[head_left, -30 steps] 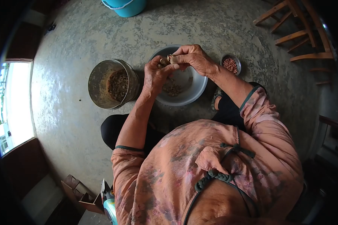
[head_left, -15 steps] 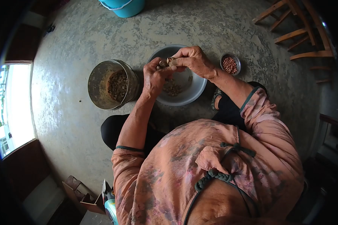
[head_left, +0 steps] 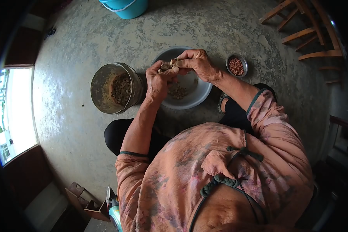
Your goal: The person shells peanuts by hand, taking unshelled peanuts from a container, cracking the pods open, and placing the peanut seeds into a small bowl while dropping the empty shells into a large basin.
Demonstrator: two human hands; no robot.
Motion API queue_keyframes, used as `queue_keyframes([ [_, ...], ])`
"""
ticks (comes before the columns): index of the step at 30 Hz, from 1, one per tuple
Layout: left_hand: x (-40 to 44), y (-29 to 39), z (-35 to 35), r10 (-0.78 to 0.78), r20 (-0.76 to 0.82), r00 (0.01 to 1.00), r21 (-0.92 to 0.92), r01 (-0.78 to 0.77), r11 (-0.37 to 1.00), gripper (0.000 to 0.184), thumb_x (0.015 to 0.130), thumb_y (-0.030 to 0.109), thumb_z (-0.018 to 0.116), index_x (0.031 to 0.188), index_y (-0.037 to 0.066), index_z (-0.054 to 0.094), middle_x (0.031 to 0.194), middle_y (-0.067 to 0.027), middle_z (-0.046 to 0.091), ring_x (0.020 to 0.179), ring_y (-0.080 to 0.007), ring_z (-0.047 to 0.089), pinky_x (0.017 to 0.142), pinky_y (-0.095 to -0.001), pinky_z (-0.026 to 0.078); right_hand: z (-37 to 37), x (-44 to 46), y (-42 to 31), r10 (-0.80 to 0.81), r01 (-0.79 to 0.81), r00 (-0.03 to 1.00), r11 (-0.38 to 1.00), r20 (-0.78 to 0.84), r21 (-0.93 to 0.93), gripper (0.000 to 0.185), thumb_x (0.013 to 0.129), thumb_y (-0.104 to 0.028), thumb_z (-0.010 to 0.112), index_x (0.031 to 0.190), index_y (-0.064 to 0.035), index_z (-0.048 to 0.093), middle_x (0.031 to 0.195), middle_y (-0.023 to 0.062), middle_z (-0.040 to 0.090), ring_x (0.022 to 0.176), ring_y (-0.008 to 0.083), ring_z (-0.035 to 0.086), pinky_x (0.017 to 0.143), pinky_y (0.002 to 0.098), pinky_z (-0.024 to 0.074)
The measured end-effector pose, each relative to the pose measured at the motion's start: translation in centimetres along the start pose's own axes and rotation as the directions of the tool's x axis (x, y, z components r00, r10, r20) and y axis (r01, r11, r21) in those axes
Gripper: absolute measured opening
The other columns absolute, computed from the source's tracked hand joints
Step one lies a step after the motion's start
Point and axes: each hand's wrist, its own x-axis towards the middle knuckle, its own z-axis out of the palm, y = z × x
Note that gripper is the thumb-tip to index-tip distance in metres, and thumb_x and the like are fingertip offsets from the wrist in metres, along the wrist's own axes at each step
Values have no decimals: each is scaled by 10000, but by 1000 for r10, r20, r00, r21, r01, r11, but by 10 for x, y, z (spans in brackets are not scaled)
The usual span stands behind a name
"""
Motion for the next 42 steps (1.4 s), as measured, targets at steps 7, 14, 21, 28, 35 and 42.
queue_keyframes([
  [7, -1, 10, 3, -28, -24, 999, -2, 28, 1000, 137, 760, 116, 705, 809, 52, 594, 665, -7, 575, 555, -88, 531, 469, -212, 382, 0, 2, -9, 19, -20, 1000, 1000, 22, 8, 213, 791, -198, 697, 896, -14, 668, 793, 49, 654, 679, 89, 600, 619, 237, 503],
  [14, -1, 10, 1, -31, -5, 999, -14, 31, 999, 138, 767, 133, 703, 831, 55, 608, 677, -1, 576, 580, -90, 543, 466, -217, 378, -5, 5, -3, 63, -66, 998, 991, 27, 113, 224, 823, -207, 659, 942, -17, 651, 840, 49, 656, 702, 99, 606, 636, 251, 513],
  [21, 1, 8, -1, -6, -20, 1000, -29, 5, 1000, 138, 781, 150, 691, 843, 56, 610, 701, -2, 592, 591, -88, 550, 474, -221, 381, -6, 6, 0, 48, -45, 996, 998, -70, 37, 226, 856, -205, 622, 952, -1, 627, 810, 46, 639, 649, 94, 601, 586, 242, 506],
  [28, 1, 7, -2, 7, -54, 998, 32, -5, 999, 146, 787, 158, 688, 848, 51, 610, 708, 0, 588, 582, -83, 536, 479, -214, 375, -9, 4, -9, 15, -28, 995, 990, -95, -135, 207, 841, -173, 618, 937, 10, 629, 770, 53, 635, 640, 106, 607, 577, 239, 504],
  [35, 1, 8, -1, -9, -64, 998, 31, 11, 999, 140, 785, 124, 687, 852, 26, 613, 682, -7, 566, 567, -77, 522, 473, -210, 367, -18, 5, -13, -53, -6, 995, 801, -81, -598, 216, 819, -153, 637, 955, 13, 617, 739, 28, 629, 624, 83, 591, 581, 231, 486],
  [42, 2, 4, 0, 8, -43, 999, 79, -4, 997, 140, 762, 90, 702, 844, 15, 617, 659, -3, 565, 549, -72, 517, 458, -202, 364, -17, 5, -9, -178, 112, 979, 871, -95, -478, 296, 764, -161, 692, 983, 12, 595, 736, 29, 613, 657, 112, 591, 612, 240, 475],
])
